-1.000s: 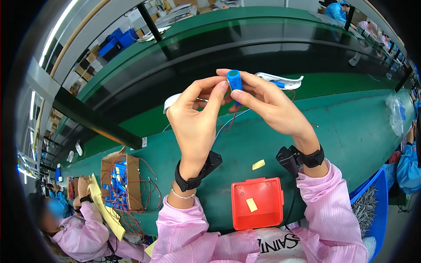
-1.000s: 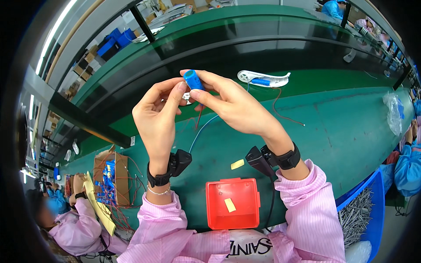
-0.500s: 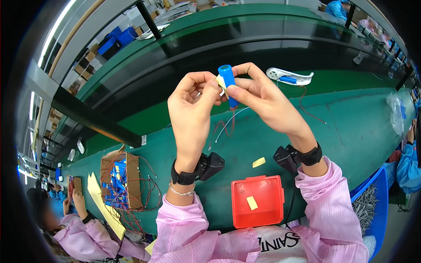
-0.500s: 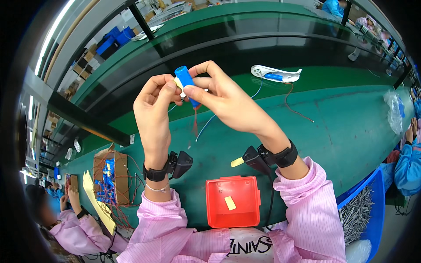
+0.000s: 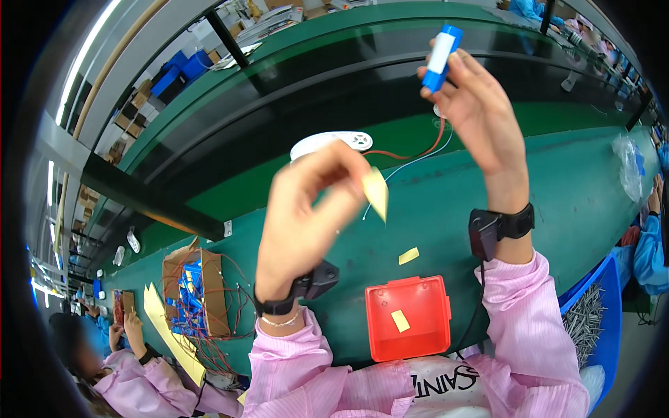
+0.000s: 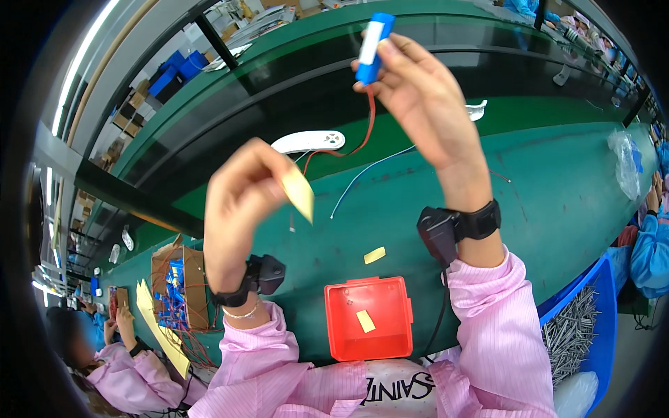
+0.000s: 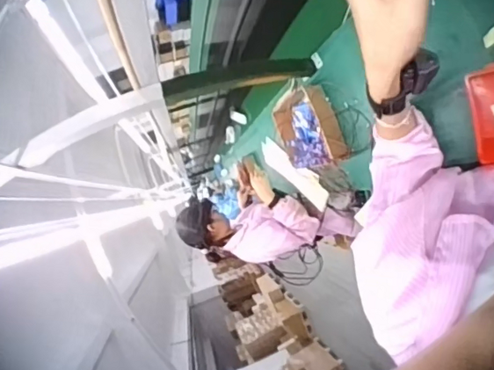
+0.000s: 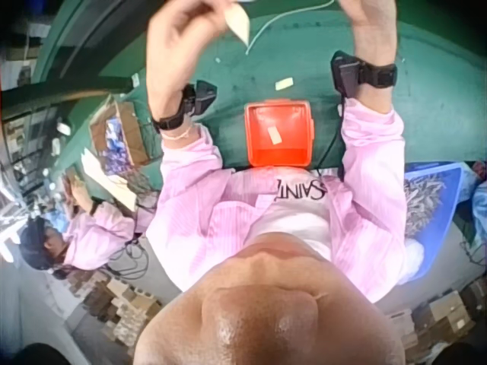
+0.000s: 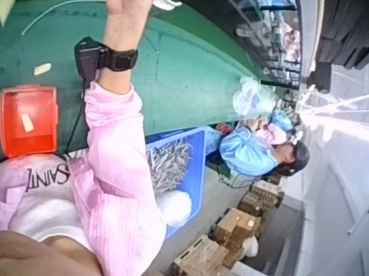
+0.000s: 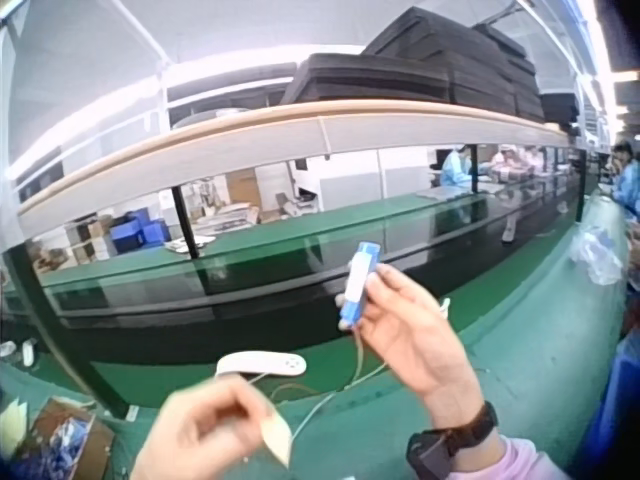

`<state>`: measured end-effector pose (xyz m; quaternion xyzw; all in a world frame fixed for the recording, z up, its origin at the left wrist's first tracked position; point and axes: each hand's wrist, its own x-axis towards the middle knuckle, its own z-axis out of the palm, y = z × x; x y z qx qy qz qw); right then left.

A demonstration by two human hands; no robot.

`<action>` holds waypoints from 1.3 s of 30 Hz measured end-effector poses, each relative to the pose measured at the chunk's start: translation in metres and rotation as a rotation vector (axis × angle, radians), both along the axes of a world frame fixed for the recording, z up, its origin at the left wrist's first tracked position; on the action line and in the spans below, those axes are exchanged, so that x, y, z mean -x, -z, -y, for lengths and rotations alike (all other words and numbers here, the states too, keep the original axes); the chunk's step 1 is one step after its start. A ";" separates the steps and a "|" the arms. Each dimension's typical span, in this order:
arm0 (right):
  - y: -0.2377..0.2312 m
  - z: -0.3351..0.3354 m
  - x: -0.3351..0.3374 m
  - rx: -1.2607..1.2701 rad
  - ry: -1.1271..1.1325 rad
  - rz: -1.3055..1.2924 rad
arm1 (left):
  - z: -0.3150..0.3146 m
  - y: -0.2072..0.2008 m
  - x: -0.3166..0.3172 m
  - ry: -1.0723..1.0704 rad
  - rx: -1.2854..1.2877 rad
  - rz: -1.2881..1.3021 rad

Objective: Assemble electronic components by attaching wires and placing parts into a plastic housing on a factory assembly line.

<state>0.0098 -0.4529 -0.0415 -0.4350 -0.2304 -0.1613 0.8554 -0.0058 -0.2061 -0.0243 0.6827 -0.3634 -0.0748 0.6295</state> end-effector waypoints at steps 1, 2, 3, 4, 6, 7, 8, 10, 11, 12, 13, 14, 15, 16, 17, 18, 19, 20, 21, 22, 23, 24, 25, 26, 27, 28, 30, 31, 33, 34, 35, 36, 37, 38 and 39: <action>-0.001 0.009 0.000 -0.022 0.066 -0.022 | -0.001 -0.004 0.006 0.098 -0.230 0.134; -0.002 0.019 0.000 -0.003 0.126 -0.030 | 0.002 -0.006 0.010 0.230 -0.422 0.149; -0.003 0.021 0.000 0.021 0.158 -0.030 | 0.001 -0.004 0.014 0.358 -0.606 0.163; -0.003 0.023 0.000 0.044 0.190 -0.030 | 0.003 0.005 0.015 0.466 -0.644 0.228; -0.006 0.022 0.003 0.041 0.212 -0.018 | 0.012 0.017 0.020 0.596 -0.795 0.236; -0.008 0.020 0.006 0.047 0.217 -0.022 | 0.017 0.022 0.020 0.568 -0.839 0.235; -0.010 0.019 0.009 0.054 0.224 -0.028 | 0.023 0.028 0.020 0.541 -0.882 0.233; -0.011 0.019 0.013 0.068 0.231 -0.035 | 0.031 0.038 0.006 0.528 -0.964 0.285; -0.011 0.019 0.014 0.076 0.231 -0.039 | 0.029 0.040 -0.007 0.501 -0.857 0.236; -0.010 0.022 0.015 0.088 0.237 -0.041 | 0.032 0.042 -0.028 0.400 -0.848 0.262; -0.009 0.024 0.015 0.116 0.269 -0.031 | 0.034 0.054 -0.052 0.202 -0.691 0.152; -0.010 0.020 0.015 0.145 0.286 -0.015 | 0.031 0.064 -0.083 -0.075 -0.709 0.180; -0.015 0.017 0.016 0.184 0.298 0.004 | 0.024 0.083 -0.120 -0.369 -0.645 0.261; -0.017 0.015 0.017 0.203 0.263 -0.004 | 0.021 0.098 -0.148 -0.576 -0.614 0.369; -0.018 0.011 0.017 0.201 0.236 -0.011 | 0.019 0.115 -0.170 -0.712 -0.583 0.347; -0.022 0.008 0.021 0.205 0.237 -0.026 | 0.016 0.141 -0.199 -0.734 -0.662 0.492; -0.022 0.007 0.020 0.204 0.242 -0.040 | 0.015 0.156 -0.210 -0.618 -0.815 0.537; -0.024 0.009 0.023 0.201 0.246 -0.057 | 0.022 0.162 -0.216 -0.531 -0.790 0.453; -0.022 0.008 0.022 0.195 0.219 -0.075 | 0.025 0.168 -0.215 -0.442 -0.774 0.359; -0.018 0.013 0.020 0.192 0.205 -0.102 | 0.035 0.157 -0.203 -0.377 -0.852 0.315; -0.015 0.016 0.017 0.189 0.188 -0.128 | 0.041 0.143 -0.193 -0.315 -0.931 0.271; -0.013 0.016 0.016 0.171 0.148 -0.148 | 0.041 0.142 -0.194 -0.149 -0.985 0.303; -0.012 0.014 0.015 0.170 0.125 -0.175 | 0.041 0.142 -0.194 0.008 -0.935 0.321; -0.014 0.011 0.015 0.177 0.099 -0.186 | 0.042 0.142 -0.193 0.030 -0.913 0.362; -0.014 0.007 0.015 0.182 0.067 -0.199 | 0.042 0.141 -0.189 0.048 -0.895 0.399; -0.011 0.006 0.012 0.186 0.043 -0.216 | 0.047 0.129 -0.176 -0.053 -0.805 0.291; -0.002 -0.003 0.005 0.209 0.008 -0.245 | 0.048 0.107 -0.152 -0.179 -0.499 0.136; 0.001 -0.009 0.004 0.211 0.026 -0.266 | 0.053 0.098 -0.138 -0.242 -0.284 0.150; 0.010 -0.022 -0.003 0.254 0.141 -0.270 | 0.057 0.073 -0.111 -0.373 -0.174 0.155; 0.011 -0.029 -0.004 0.267 0.150 -0.258 | 0.055 0.063 -0.097 -0.340 -0.077 0.122; 0.011 -0.032 -0.003 0.276 0.206 -0.239 | 0.061 0.055 -0.085 -0.287 0.024 0.089; 0.013 -0.039 -0.003 0.279 0.250 -0.216 | 0.062 0.050 -0.076 -0.244 0.118 0.060; 0.015 -0.045 -0.003 0.286 0.299 -0.195 | 0.063 0.049 -0.068 -0.224 0.143 0.051; 0.014 -0.049 0.000 0.283 0.294 -0.211 | 0.065 0.049 -0.062 -0.203 0.168 0.041; 0.015 -0.055 0.001 0.291 0.312 -0.220 | 0.066 0.049 -0.056 -0.185 0.195 0.029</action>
